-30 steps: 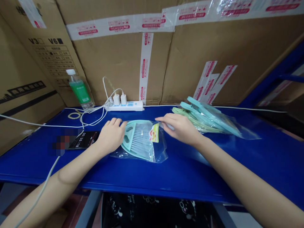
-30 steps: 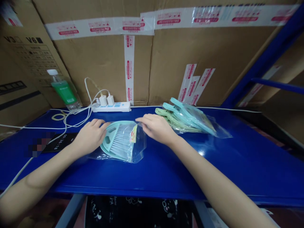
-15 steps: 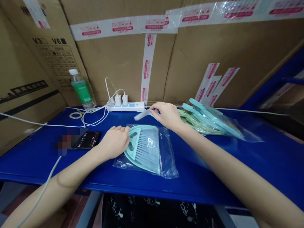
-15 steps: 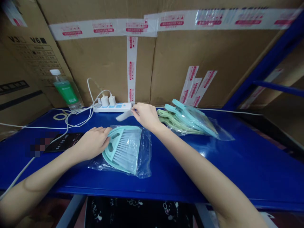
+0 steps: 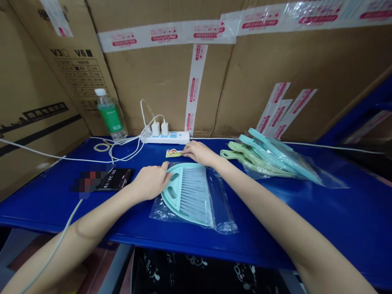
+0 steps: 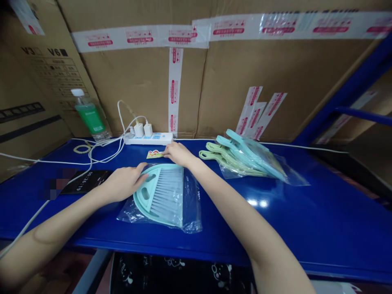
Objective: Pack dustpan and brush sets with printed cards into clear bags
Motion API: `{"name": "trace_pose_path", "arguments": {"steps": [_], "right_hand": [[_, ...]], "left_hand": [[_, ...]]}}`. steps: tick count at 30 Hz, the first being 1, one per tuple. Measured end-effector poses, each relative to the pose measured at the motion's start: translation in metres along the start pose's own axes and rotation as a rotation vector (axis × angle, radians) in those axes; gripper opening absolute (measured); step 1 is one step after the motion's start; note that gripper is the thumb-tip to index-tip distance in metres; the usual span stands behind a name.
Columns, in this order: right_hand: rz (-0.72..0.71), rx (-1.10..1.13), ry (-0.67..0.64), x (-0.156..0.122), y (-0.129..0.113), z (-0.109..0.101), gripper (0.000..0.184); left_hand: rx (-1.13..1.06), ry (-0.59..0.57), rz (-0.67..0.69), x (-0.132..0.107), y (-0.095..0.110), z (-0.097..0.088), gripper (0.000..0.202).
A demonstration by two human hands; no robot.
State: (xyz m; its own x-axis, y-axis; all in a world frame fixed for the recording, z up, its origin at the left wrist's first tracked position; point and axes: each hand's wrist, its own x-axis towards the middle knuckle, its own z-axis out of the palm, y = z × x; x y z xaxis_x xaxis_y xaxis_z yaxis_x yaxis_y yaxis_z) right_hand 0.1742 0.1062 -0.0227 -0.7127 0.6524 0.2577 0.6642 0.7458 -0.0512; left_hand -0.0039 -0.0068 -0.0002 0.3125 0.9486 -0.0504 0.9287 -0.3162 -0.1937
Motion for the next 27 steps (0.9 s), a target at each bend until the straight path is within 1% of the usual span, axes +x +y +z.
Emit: {"name": "trace_pose_path", "arguments": {"steps": [4, 8, 12, 14, 16, 17, 18, 20, 21, 22, 24, 27], "right_hand": [[0.014, 0.038, -0.048, -0.002, 0.004, 0.001, 0.028], [0.061, 0.065, -0.049, 0.002, -0.002, 0.001, 0.031], [0.115, 0.094, 0.009, 0.006, -0.011, 0.000, 0.041], [0.124, 0.104, 0.050, -0.001, -0.014, -0.003, 0.045], [0.128, 0.130, 0.108, -0.015, -0.014, -0.008, 0.043], [0.140, 0.185, 0.188, -0.024, -0.014, -0.011, 0.038], [0.181, 0.262, 0.256, -0.035, -0.014, -0.014, 0.033], [0.297, 0.432, 0.302, -0.058, -0.015, -0.020, 0.024], [0.364, 0.527, 0.305, -0.068, -0.015, -0.023, 0.019], [0.414, 0.658, 0.255, -0.077, -0.017, -0.025, 0.014], [0.502, 0.974, 0.113, -0.091, -0.020, -0.028, 0.004], [0.572, 1.373, -0.048, -0.097, -0.026, -0.030, 0.007]], "left_hand": [[-0.034, -0.016, 0.028, 0.000, 0.000, -0.002, 0.042], [-0.042, -0.001, 0.037, -0.001, -0.001, -0.002, 0.042], [-0.089, 0.007, 0.054, 0.003, -0.004, 0.003, 0.043], [-0.117, 0.006, 0.070, 0.005, -0.006, 0.006, 0.044], [-0.134, 0.008, 0.085, 0.008, -0.008, 0.008, 0.045], [-0.138, 0.010, 0.087, 0.009, -0.009, 0.007, 0.045], [-0.144, 0.015, 0.081, 0.009, -0.010, 0.007, 0.045], [-0.166, 0.035, 0.060, 0.010, -0.014, 0.004, 0.046], [-0.182, 0.054, 0.047, 0.010, -0.016, 0.002, 0.046], [-0.201, 0.075, 0.036, 0.010, -0.018, 0.000, 0.046], [-0.240, 0.111, 0.015, 0.010, -0.021, -0.003, 0.046], [-0.275, 0.126, -0.022, 0.009, -0.023, -0.007, 0.045]]}}
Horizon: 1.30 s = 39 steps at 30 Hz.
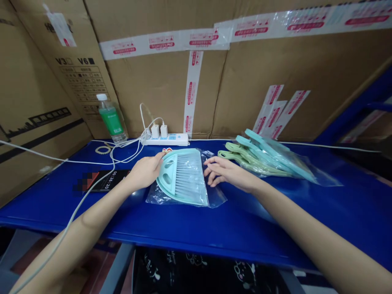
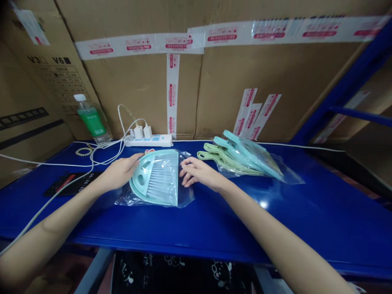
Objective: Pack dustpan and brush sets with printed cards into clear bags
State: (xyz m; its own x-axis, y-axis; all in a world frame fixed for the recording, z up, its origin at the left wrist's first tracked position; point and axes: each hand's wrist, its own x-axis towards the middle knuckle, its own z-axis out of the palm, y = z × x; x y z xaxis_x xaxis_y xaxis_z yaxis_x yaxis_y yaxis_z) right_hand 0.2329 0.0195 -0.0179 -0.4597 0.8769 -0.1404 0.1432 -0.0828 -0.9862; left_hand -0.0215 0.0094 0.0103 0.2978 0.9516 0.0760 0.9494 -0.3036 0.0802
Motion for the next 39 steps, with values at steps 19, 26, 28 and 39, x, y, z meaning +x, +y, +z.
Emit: {"name": "trace_pose_path", "arguments": {"steps": [19, 26, 28, 39], "right_hand": [[-0.009, 0.426, 0.065, 0.003, 0.008, 0.022, 0.031], [-0.066, 0.356, 0.080, 0.002, 0.001, 0.010, 0.030], [-0.084, 0.339, 0.075, 0.001, -0.001, 0.007, 0.031], [-0.083, 0.332, 0.087, 0.001, -0.009, -0.006, 0.023]], "left_hand": [[0.066, 0.472, 0.820, -0.014, 0.016, 0.013, 0.041], [0.167, 0.565, 0.926, -0.016, 0.020, 0.017, 0.034], [0.193, 0.600, 0.934, -0.016, 0.019, 0.016, 0.033], [0.350, 0.527, 0.878, -0.018, 0.015, 0.009, 0.038]]}}
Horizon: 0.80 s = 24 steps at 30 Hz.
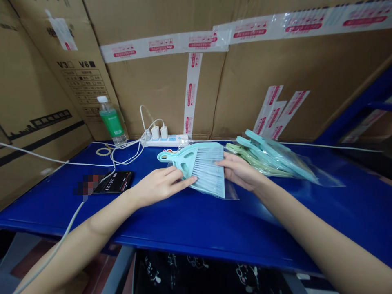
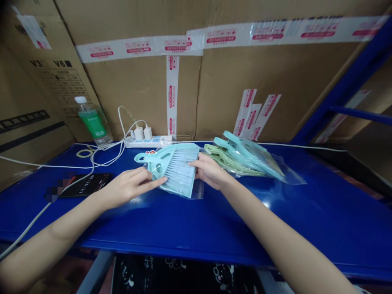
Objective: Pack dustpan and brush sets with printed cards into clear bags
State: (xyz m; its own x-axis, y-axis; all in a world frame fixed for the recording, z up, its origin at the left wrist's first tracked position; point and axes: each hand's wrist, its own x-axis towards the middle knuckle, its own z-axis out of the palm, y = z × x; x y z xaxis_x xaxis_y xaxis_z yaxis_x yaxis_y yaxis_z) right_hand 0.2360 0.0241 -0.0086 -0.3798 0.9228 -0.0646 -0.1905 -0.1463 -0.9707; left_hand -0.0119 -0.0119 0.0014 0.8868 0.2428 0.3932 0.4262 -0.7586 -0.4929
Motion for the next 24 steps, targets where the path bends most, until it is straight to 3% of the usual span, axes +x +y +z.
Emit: {"name": "trace_pose_path", "arguments": {"steps": [4, 9, 14, 24], "right_hand": [[-0.012, -0.072, -0.064, -0.001, -0.002, -0.004, 0.013], [-0.015, -0.094, -0.098, -0.004, -0.006, -0.006, 0.016], [-0.039, -0.094, -0.092, -0.005, -0.009, -0.005, 0.017], [-0.074, -0.105, -0.109, -0.007, -0.010, -0.002, 0.021]], "left_hand": [[0.047, -0.156, -0.039, 0.001, 0.000, 0.001, 0.049], [0.049, -0.140, -0.106, 0.000, 0.001, 0.001, 0.056], [0.044, -0.199, -0.186, 0.000, 0.004, 0.002, 0.061], [0.001, -0.309, -0.460, 0.000, 0.001, 0.003, 0.063]]}}
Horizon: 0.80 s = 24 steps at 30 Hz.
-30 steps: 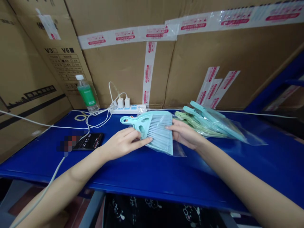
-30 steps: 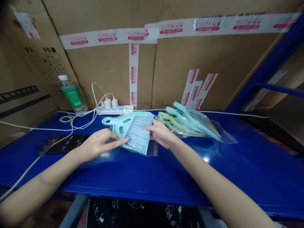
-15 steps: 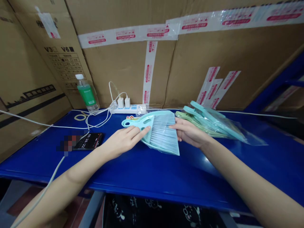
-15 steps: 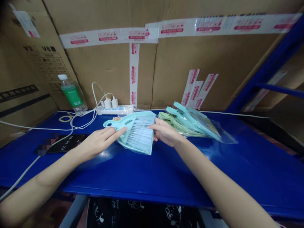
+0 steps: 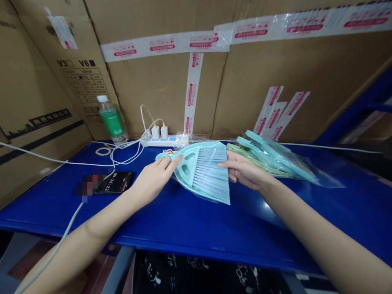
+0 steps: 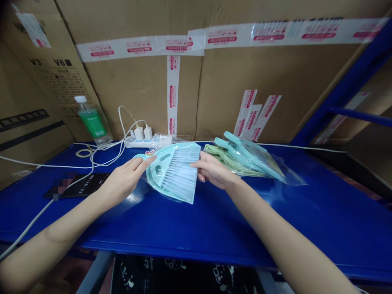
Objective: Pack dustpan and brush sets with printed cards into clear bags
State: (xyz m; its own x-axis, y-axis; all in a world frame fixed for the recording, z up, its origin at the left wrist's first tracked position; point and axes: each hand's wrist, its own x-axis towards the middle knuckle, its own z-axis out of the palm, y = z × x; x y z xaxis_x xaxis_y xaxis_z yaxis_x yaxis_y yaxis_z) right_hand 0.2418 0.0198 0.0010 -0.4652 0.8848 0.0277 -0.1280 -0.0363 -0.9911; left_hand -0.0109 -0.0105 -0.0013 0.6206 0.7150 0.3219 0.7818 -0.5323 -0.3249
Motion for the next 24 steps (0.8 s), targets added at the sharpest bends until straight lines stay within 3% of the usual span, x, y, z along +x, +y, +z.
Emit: {"name": "trace_pose_path", "arguments": {"steps": [5, 14, 17, 24], "right_hand": [[-0.020, -0.026, 0.011, -0.001, 0.003, 0.002, 0.026], [0.050, 0.053, 0.055, 0.001, 0.009, -0.005, 0.035], [0.063, 0.044, 0.005, 0.000, 0.009, -0.005, 0.039], [0.086, 0.012, -0.061, -0.001, 0.012, -0.002, 0.047]], "left_hand": [[0.126, 0.010, -0.099, 0.001, 0.000, -0.001, 0.051], [0.193, 0.251, 0.288, 0.002, 0.000, 0.008, 0.037], [0.212, 0.192, 0.245, 0.002, 0.001, 0.008, 0.039], [0.182, 0.017, -0.010, 0.002, 0.004, 0.007, 0.050]]}}
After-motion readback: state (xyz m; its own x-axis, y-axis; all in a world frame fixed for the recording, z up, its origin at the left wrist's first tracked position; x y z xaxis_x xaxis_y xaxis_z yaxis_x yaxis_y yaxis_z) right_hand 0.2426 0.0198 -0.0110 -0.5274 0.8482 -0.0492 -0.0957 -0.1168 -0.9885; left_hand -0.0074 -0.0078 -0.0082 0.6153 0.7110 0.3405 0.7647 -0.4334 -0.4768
